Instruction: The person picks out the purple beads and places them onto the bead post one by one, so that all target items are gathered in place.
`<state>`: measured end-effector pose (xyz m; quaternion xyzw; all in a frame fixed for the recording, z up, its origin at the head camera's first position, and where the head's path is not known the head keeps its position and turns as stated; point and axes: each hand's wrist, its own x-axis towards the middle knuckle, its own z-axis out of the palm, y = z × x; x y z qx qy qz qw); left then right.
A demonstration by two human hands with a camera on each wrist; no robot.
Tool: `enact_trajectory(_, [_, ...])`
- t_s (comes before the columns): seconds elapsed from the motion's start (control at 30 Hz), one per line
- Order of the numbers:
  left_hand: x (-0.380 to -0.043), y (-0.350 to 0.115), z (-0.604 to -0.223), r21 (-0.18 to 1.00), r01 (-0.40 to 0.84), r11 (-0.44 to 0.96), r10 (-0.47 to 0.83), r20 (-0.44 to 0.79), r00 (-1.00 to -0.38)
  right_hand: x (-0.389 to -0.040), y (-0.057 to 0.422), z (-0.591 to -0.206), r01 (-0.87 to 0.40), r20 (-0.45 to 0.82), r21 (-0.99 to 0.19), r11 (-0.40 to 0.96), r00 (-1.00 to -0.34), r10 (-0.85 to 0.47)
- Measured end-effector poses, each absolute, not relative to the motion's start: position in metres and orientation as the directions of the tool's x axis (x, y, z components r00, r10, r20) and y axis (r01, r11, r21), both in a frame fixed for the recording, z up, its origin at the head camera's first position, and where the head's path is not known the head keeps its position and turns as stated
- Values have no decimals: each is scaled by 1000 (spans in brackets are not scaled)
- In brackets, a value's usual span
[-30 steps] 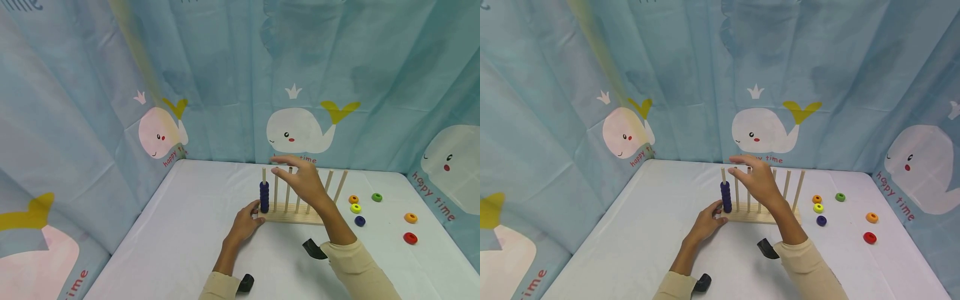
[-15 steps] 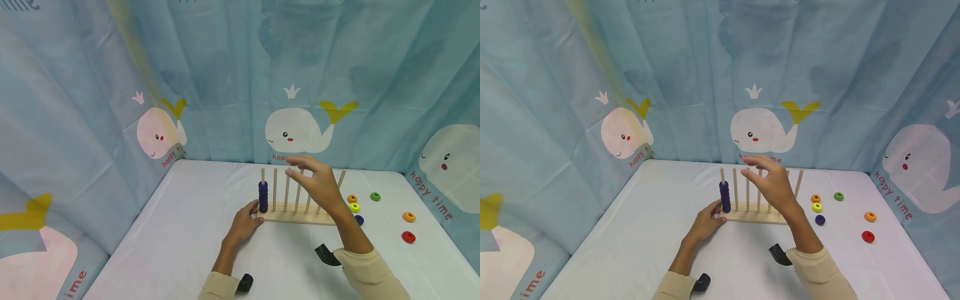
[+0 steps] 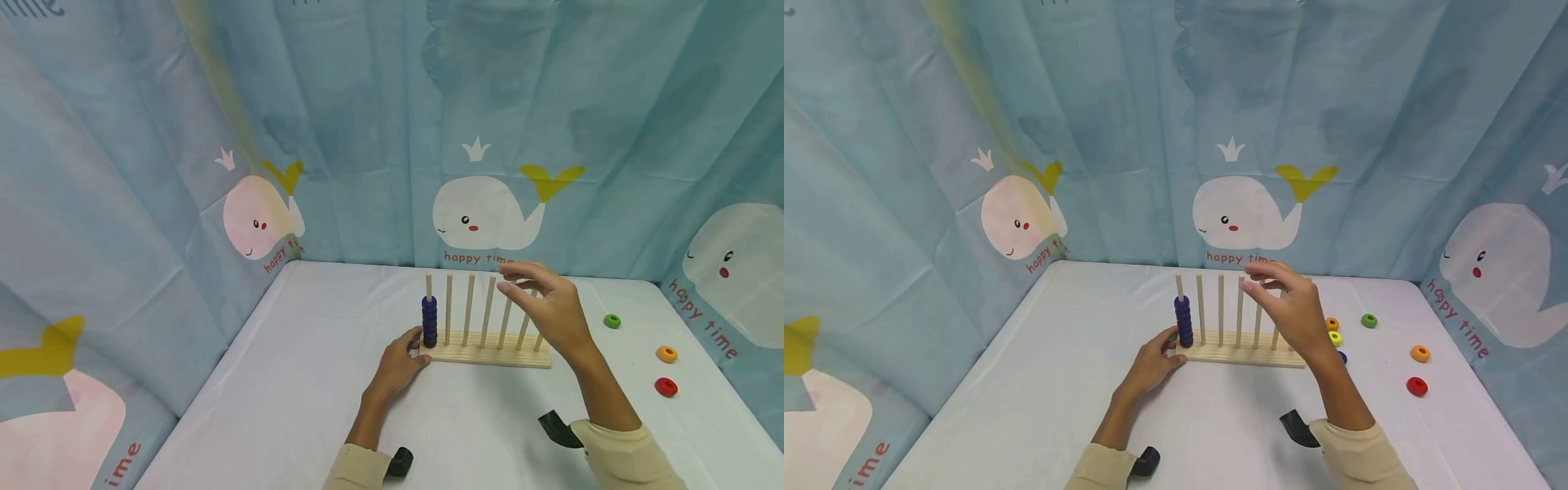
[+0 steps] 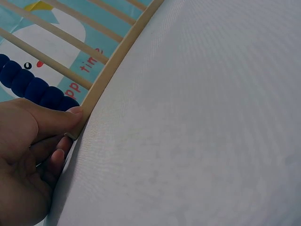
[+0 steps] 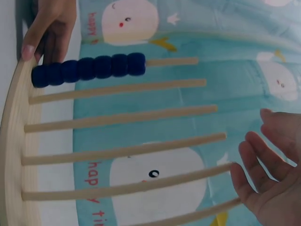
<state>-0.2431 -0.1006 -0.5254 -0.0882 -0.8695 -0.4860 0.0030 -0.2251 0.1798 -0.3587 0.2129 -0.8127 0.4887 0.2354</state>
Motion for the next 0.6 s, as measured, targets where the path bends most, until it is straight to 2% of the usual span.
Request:
enact_trajectory(0.37, [-244, -101, -525, 850, 156, 503, 153, 90, -984, -221, 213, -375, -571, 617, -685, 452, -785, -57])
enact_trajectory(0.6, [-244, -101, -526, 845, 155, 513, 150, 90, -985, -217, 237, -389, -514, 583, -699, 498, -812, -20])
